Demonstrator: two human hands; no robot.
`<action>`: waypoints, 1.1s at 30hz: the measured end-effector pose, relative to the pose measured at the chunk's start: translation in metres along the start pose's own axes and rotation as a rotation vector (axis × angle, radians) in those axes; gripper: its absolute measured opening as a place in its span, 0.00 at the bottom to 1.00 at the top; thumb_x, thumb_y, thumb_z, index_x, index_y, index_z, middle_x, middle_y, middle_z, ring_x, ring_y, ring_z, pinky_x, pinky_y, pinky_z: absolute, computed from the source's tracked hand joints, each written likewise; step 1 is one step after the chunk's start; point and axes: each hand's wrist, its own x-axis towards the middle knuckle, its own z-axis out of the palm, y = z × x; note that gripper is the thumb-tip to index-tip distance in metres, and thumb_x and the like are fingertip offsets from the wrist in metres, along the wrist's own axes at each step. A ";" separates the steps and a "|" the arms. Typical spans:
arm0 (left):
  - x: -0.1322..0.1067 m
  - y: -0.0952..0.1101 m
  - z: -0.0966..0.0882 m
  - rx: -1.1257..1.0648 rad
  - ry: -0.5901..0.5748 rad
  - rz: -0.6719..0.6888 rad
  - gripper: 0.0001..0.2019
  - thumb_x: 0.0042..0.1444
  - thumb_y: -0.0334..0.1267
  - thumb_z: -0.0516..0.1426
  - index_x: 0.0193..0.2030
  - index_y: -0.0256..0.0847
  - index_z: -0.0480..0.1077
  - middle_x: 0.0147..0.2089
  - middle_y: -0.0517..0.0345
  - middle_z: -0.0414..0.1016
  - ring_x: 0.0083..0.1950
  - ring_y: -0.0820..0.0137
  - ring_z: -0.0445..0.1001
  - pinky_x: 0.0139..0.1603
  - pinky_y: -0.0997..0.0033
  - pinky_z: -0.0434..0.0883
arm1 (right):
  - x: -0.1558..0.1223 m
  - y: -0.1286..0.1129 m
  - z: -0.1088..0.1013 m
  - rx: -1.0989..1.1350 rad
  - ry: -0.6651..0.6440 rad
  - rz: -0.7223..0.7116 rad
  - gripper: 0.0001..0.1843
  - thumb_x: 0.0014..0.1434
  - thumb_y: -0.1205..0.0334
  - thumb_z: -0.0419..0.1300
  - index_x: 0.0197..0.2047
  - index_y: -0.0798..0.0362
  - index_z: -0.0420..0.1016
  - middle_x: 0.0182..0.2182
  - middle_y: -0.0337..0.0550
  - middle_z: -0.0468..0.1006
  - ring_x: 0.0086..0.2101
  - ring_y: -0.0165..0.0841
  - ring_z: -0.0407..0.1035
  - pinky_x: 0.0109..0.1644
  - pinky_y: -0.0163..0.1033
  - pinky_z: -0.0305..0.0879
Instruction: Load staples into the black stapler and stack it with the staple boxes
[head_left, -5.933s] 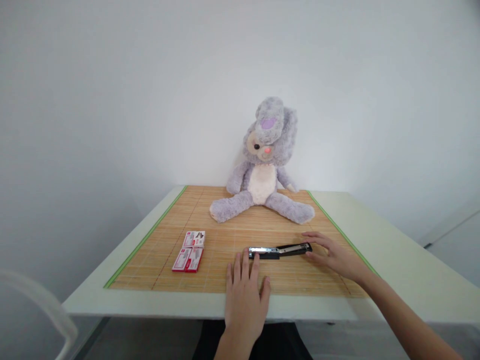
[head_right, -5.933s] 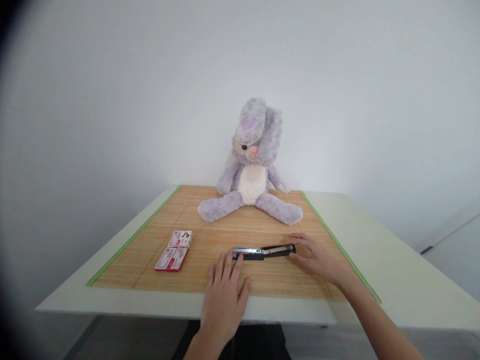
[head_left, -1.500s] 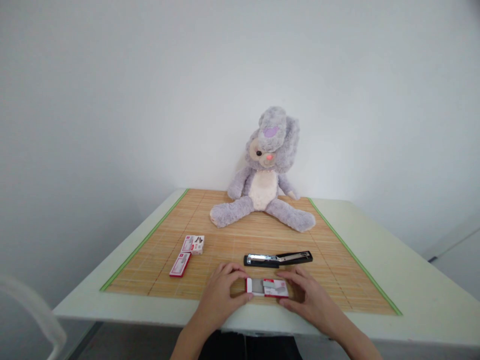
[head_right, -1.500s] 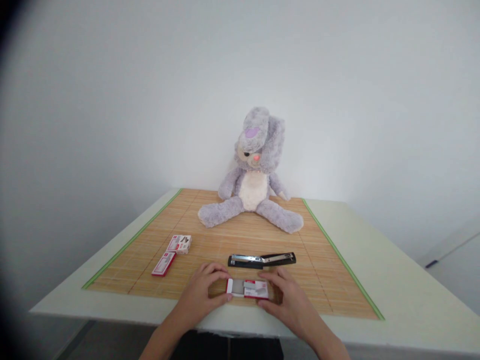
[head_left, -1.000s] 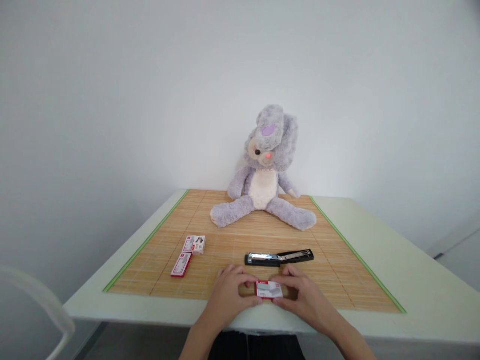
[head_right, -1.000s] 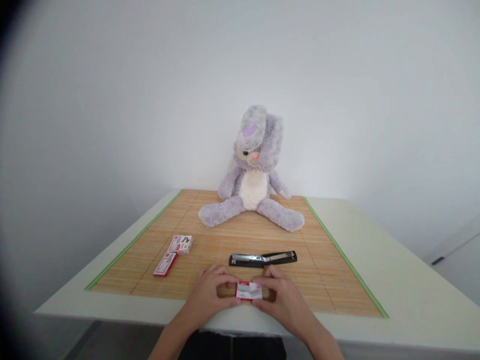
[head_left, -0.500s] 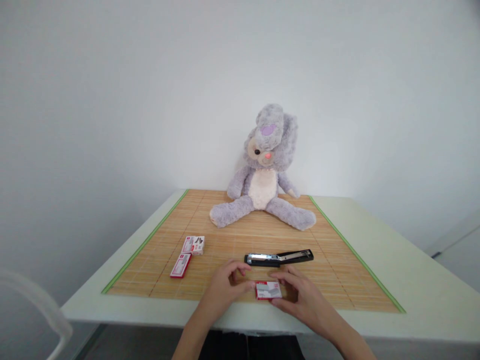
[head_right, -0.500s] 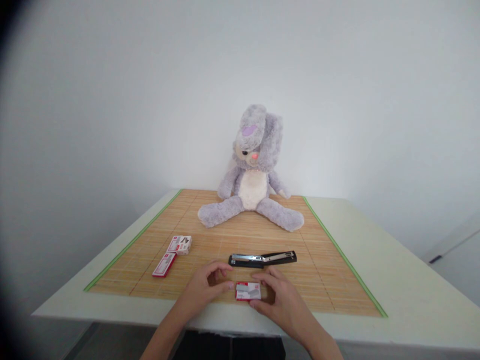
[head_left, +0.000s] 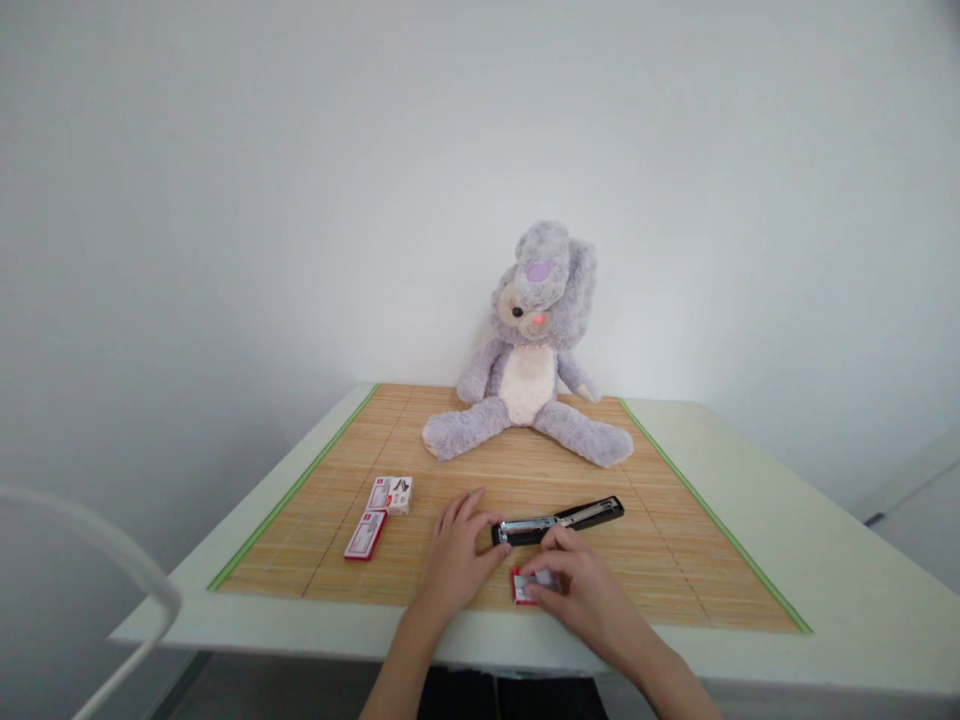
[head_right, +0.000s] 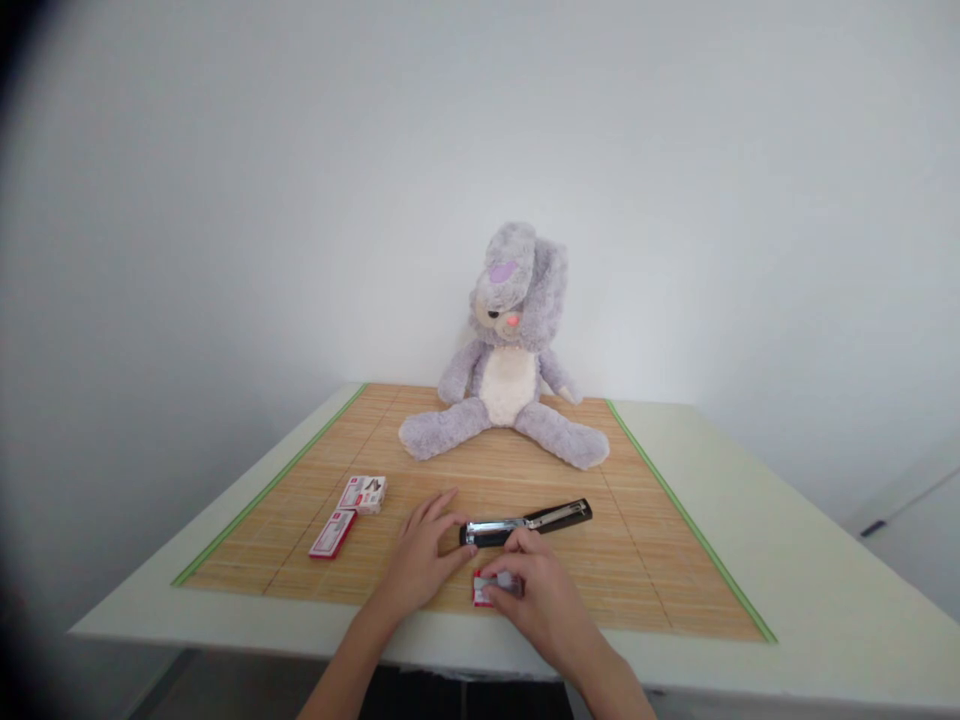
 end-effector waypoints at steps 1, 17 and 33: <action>-0.001 0.000 -0.001 0.000 -0.005 0.001 0.16 0.59 0.47 0.65 0.53 0.53 0.77 0.76 0.59 0.59 0.76 0.56 0.54 0.75 0.45 0.52 | 0.001 -0.002 -0.001 -0.010 -0.006 -0.012 0.04 0.62 0.59 0.68 0.38 0.43 0.86 0.40 0.40 0.72 0.42 0.36 0.68 0.46 0.40 0.65; -0.022 -0.001 -0.003 0.050 -0.030 -0.004 0.17 0.59 0.50 0.65 0.55 0.59 0.76 0.77 0.63 0.57 0.80 0.53 0.47 0.77 0.32 0.31 | 0.028 -0.002 -0.018 -0.071 0.070 -0.020 0.07 0.66 0.60 0.61 0.41 0.47 0.82 0.45 0.43 0.73 0.47 0.37 0.71 0.56 0.43 0.67; -0.022 0.000 -0.004 0.031 -0.042 -0.011 0.16 0.59 0.48 0.65 0.54 0.60 0.76 0.76 0.64 0.59 0.80 0.54 0.47 0.77 0.33 0.32 | 0.031 0.000 -0.011 -0.056 0.061 -0.043 0.07 0.65 0.63 0.62 0.42 0.46 0.83 0.44 0.42 0.74 0.45 0.36 0.72 0.55 0.41 0.67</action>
